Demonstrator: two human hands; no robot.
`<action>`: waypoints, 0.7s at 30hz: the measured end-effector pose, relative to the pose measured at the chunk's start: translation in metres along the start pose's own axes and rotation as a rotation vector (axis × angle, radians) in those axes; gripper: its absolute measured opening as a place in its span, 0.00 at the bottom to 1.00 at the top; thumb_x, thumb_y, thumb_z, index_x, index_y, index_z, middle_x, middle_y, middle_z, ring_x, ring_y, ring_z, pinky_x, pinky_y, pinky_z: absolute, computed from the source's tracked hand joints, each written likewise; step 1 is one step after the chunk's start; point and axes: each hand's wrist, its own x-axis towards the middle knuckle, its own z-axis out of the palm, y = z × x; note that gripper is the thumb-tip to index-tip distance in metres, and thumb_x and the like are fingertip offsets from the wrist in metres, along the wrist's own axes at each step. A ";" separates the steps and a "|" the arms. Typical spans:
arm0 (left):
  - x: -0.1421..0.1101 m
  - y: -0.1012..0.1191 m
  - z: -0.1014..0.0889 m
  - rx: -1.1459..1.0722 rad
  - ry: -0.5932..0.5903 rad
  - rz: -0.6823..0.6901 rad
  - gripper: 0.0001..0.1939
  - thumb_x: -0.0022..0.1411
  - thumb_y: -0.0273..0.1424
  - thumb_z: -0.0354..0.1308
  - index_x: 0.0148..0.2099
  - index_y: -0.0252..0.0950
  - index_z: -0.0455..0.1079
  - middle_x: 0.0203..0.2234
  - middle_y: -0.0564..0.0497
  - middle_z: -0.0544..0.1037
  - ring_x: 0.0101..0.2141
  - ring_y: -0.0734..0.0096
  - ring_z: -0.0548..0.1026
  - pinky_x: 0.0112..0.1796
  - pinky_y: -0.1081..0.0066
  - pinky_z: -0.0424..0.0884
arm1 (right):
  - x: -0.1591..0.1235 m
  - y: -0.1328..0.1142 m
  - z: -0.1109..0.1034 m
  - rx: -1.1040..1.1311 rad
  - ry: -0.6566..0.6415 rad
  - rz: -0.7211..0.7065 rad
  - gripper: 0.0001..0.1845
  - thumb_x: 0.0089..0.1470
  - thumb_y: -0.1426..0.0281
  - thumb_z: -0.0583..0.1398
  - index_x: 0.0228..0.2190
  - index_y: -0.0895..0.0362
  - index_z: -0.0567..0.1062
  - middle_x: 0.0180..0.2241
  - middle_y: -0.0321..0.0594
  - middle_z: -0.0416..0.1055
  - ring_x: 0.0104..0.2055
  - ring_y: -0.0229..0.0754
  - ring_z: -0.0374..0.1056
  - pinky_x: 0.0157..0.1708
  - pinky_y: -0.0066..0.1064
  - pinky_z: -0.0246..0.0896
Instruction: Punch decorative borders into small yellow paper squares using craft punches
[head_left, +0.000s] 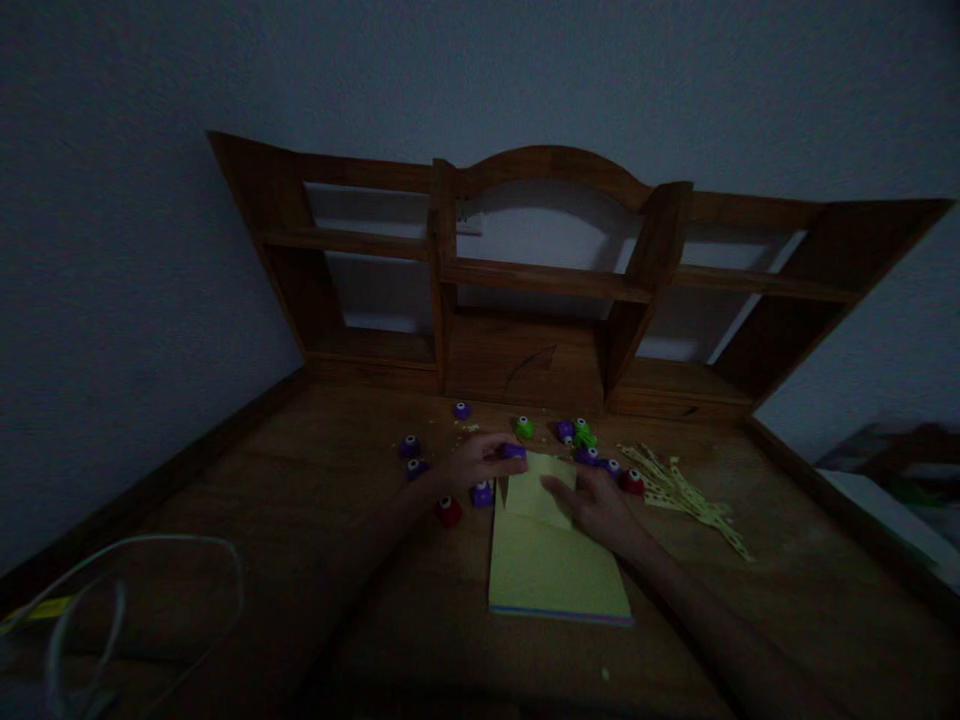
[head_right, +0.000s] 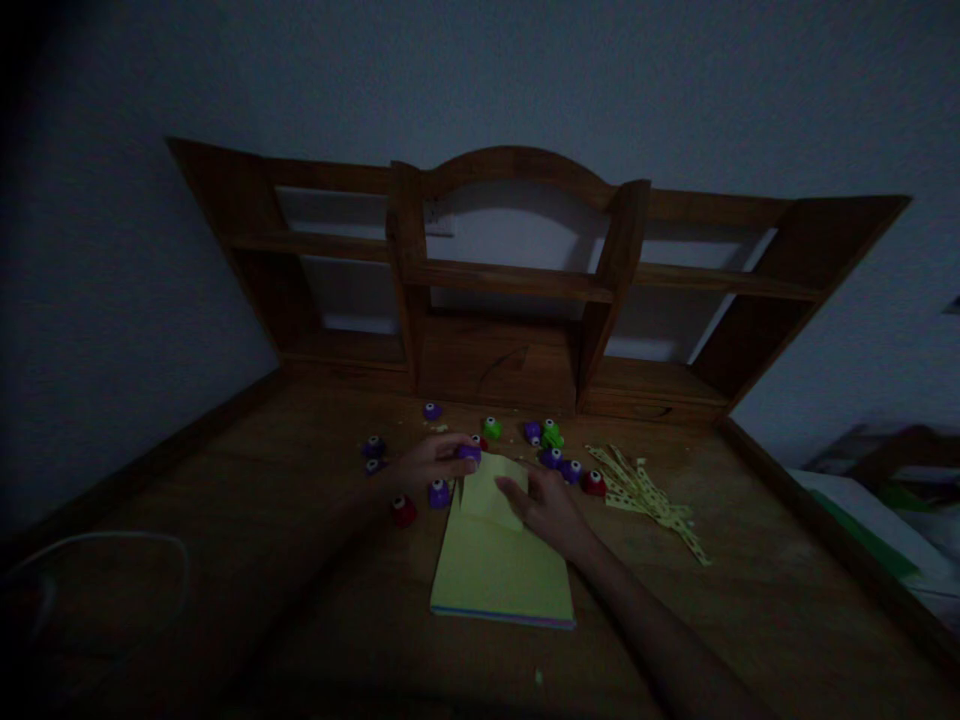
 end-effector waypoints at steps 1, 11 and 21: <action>0.000 0.000 0.000 0.001 -0.004 0.002 0.17 0.53 0.38 0.64 0.42 0.33 0.70 0.34 0.51 0.73 0.36 0.71 0.71 0.39 0.73 0.64 | 0.000 0.000 0.000 0.000 -0.007 -0.002 0.21 0.56 0.55 0.55 0.35 0.60 0.76 0.28 0.39 0.75 0.28 0.41 0.67 0.24 0.27 0.59; -0.002 0.004 0.002 0.053 -0.001 0.025 0.17 0.55 0.39 0.61 0.43 0.32 0.69 0.36 0.49 0.73 0.37 0.70 0.71 0.40 0.72 0.65 | 0.001 -0.001 0.002 0.038 -0.019 -0.006 0.20 0.56 0.55 0.55 0.37 0.58 0.76 0.32 0.39 0.76 0.32 0.43 0.69 0.28 0.28 0.62; -0.002 0.004 0.003 0.089 0.035 0.047 0.16 0.55 0.40 0.61 0.40 0.32 0.70 0.33 0.50 0.73 0.35 0.70 0.71 0.36 0.73 0.65 | 0.000 -0.008 0.003 0.037 -0.011 0.000 0.19 0.55 0.55 0.56 0.34 0.58 0.76 0.30 0.39 0.75 0.30 0.43 0.69 0.26 0.28 0.61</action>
